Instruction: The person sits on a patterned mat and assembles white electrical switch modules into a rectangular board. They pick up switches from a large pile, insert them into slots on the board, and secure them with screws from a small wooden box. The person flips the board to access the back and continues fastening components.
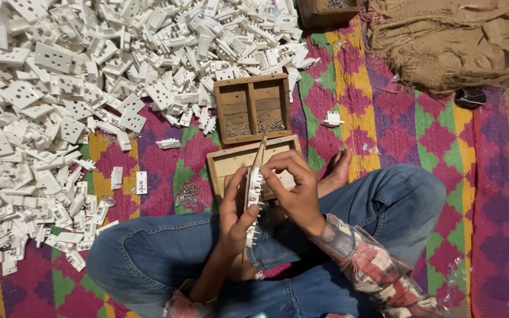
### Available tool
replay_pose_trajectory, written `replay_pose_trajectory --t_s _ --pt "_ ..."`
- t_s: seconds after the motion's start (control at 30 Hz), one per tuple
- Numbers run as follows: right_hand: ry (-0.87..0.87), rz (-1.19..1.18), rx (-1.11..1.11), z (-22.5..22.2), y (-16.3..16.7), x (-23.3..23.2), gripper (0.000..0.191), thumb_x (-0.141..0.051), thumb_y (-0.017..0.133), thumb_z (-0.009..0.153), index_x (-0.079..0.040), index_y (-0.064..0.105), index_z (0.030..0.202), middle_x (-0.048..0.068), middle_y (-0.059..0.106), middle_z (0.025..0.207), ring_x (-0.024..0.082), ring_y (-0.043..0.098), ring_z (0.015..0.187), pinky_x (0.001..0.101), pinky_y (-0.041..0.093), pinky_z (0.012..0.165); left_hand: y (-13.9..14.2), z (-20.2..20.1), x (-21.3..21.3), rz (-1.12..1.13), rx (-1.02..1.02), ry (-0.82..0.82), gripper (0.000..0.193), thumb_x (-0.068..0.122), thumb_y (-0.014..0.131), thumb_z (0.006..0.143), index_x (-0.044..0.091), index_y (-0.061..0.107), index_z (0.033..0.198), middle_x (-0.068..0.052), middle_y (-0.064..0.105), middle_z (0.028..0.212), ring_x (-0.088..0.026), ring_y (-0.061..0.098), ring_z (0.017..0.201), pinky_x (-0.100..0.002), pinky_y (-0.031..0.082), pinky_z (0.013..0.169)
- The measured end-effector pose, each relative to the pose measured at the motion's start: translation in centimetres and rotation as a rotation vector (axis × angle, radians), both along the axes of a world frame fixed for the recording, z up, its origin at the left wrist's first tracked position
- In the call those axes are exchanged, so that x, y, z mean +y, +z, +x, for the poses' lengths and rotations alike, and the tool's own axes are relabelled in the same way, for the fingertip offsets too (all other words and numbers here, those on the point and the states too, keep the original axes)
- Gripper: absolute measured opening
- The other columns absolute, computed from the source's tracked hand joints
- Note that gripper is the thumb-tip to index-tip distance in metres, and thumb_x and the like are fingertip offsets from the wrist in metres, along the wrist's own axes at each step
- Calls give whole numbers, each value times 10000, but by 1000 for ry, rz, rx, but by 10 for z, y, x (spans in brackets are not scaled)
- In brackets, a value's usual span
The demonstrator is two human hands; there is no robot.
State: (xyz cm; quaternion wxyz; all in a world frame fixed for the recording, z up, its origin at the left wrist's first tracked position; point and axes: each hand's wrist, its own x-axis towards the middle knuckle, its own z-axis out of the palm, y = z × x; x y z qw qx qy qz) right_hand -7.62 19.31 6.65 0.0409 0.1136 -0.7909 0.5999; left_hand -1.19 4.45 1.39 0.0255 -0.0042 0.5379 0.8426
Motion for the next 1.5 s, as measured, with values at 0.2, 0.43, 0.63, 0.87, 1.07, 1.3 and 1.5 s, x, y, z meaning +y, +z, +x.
replay_pose_trajectory --t_s 0.2,0.43,0.63,0.87,1.07,1.3,1.5 --pt "-19 -124 58 1 3 -2 137 -12 674 971 9 681 1107 102 633 1138 176 634 1058 285 512 935 -2 0 -1 56 -34 -7 821 231 655 938 -41 277 1613 -137 530 1325 -212 581 1168 -358 491 1040" --pt "-18 32 -13 -3 7 -2 108 -32 758 931 0 753 1033 84 713 994 167 684 921 279 541 826 -4 1 0 28 -13 -9 824 240 651 932 -47 268 1603 -151 515 1427 -209 556 1278 -351 461 1090" --pt "-23 16 13 -2 8 0 163 -6 759 890 2 751 1052 99 717 1016 183 710 951 280 563 837 -4 1 1 86 -42 -25 834 237 658 930 -37 258 1609 -154 516 1395 -220 571 1233 -365 478 1069" --pt "7 -22 36 1 3 1 168 20 749 897 12 747 1066 113 738 1048 188 713 997 286 565 875 -4 3 0 73 -65 -12 829 228 653 933 -17 261 1621 -154 558 1333 -208 587 1170 -361 496 1032" --pt "-1 -212 -74 1 -6 3 161 63 739 892 22 734 1048 121 725 1077 194 708 1002 286 578 901 -3 3 3 21 -14 -30 783 210 650 942 -13 294 1604 -123 531 1391 -182 561 1202 -324 480 1021" --pt "24 -60 163 1 0 6 175 93 734 860 17 723 1018 126 740 1078 218 732 1023 301 594 915 0 2 1 50 -40 -56 797 208 654 946 -4 288 1622 -123 528 1381 -188 551 1212 -323 464 1043" --pt "78 67 302 -3 7 11 224 88 735 810 20 709 1022 133 737 1078 230 737 1033 310 598 914 3 0 0 45 -13 -56 781 211 655 943 -5 304 1606 -118 502 1418 -202 547 1251 -340 458 1082"
